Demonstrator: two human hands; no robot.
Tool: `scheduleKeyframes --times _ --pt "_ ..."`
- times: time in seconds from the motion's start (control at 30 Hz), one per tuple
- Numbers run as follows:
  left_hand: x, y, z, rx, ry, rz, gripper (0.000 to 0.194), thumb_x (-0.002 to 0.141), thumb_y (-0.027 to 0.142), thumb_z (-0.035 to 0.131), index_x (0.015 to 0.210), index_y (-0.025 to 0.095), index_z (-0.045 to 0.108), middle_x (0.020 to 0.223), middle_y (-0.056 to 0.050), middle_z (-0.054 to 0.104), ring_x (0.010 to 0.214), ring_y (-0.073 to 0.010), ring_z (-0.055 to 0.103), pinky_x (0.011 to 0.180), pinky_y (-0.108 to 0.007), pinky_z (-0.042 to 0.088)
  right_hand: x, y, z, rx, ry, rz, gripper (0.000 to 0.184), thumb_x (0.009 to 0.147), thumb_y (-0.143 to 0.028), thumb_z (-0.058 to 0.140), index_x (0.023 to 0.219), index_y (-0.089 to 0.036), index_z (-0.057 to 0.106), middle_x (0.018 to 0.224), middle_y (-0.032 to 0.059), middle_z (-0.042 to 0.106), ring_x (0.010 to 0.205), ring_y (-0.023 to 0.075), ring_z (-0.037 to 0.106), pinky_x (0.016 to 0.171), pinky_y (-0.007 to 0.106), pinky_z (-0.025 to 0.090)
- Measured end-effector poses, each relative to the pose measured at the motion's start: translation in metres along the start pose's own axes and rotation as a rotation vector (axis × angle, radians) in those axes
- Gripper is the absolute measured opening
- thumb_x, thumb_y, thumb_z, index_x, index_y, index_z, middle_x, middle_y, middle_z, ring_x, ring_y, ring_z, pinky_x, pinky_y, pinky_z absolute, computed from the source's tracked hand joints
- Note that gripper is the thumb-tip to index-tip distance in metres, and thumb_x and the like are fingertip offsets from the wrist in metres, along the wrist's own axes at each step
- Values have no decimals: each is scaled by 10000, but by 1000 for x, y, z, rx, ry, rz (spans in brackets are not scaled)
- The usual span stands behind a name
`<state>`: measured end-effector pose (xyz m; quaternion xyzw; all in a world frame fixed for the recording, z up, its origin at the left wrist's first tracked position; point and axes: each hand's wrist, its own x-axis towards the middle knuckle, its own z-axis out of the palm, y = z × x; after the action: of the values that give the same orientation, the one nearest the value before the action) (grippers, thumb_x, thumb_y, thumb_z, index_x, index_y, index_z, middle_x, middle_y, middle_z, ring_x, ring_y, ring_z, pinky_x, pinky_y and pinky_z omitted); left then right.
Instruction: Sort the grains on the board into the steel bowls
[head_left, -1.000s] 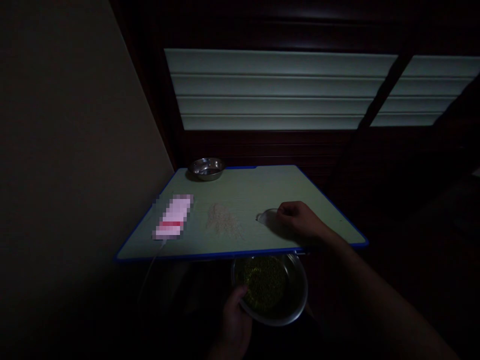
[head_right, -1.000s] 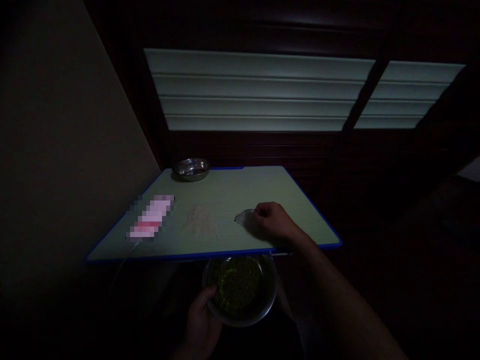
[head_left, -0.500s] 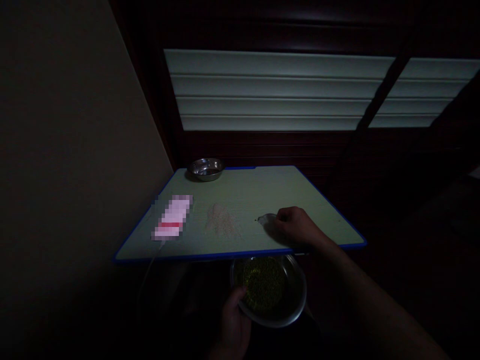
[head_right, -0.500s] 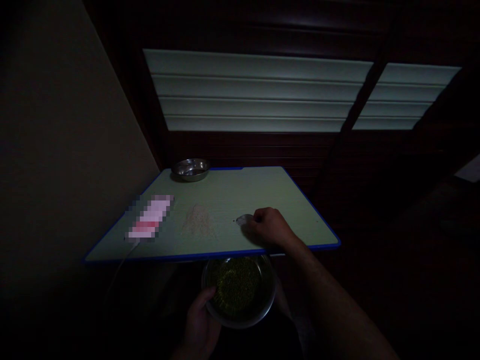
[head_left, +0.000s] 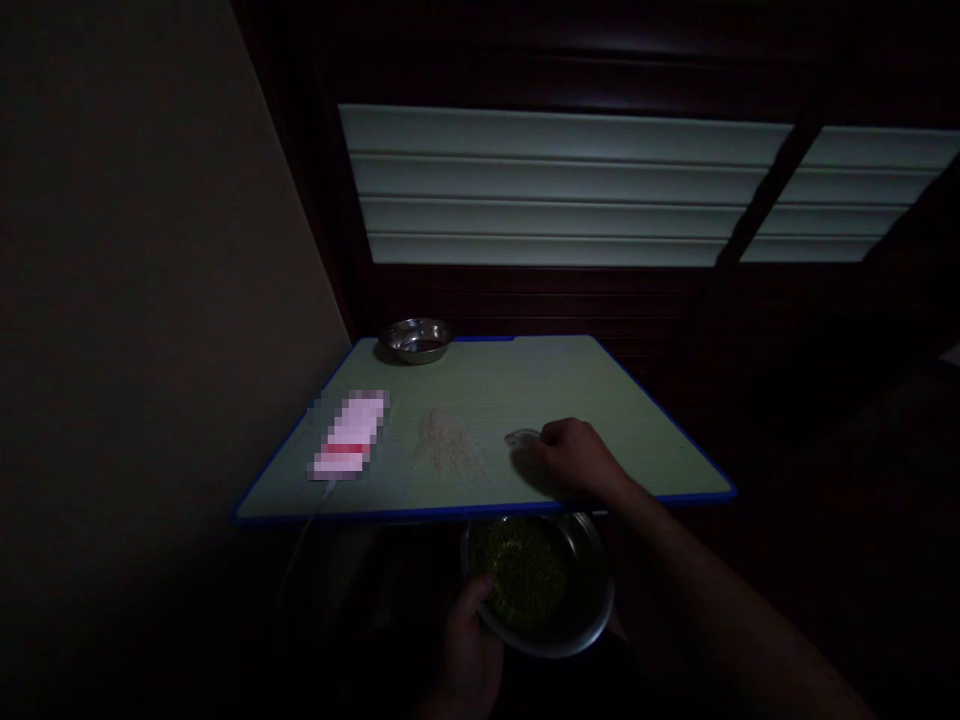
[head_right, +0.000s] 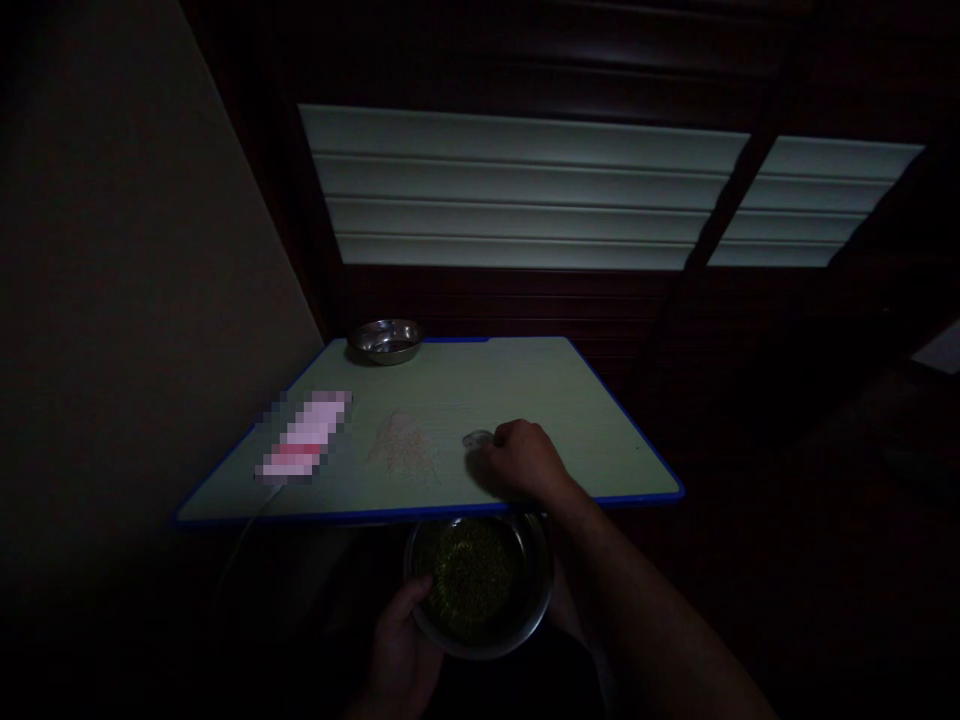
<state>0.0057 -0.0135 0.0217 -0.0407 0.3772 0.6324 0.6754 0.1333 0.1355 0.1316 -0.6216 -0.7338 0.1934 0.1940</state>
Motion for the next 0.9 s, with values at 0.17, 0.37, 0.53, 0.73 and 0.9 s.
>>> scheduleKeyframes --times 0.17,0.37,0.53,0.73,0.9 --pt "1 0 1 -1 27 -22 266 677 220 649 911 152 754 879 -97 773 1039 -315 671 993 -492 464 2 -12 7 69 -51 -60 211 772 -260 591 603 -155 662 584 53 644 544 125 520 511 237 322" --pt "-1 1 1 15 16 -10 169 675 226 658 792 157 758 848 -88 773 1017 -314 679 993 -489 466 17 13 -15 204 -48 -72 177 790 -250 558 688 -144 658 612 26 654 553 115 538 527 214 363" --pt "-1 1 2 6 36 -4 161 668 215 654 776 159 759 845 -78 775 1028 -306 675 1014 -471 450 34 45 -30 256 -50 -30 209 795 -221 589 939 -115 696 643 34 671 535 129 549 513 225 379" --pt "-1 3 2 1 22 -7 189 682 226 649 819 166 764 875 -82 776 1034 -311 672 1020 -488 441 48 50 -21 202 -65 -148 263 824 -187 607 1048 -128 733 863 84 745 700 153 628 660 248 452" --pt "0 4 2 11 22 14 187 665 219 673 817 155 762 875 -88 775 1020 -312 676 1020 -488 441 46 36 -17 225 -157 -184 293 824 -172 621 1095 -142 730 966 87 755 794 166 651 740 260 476"
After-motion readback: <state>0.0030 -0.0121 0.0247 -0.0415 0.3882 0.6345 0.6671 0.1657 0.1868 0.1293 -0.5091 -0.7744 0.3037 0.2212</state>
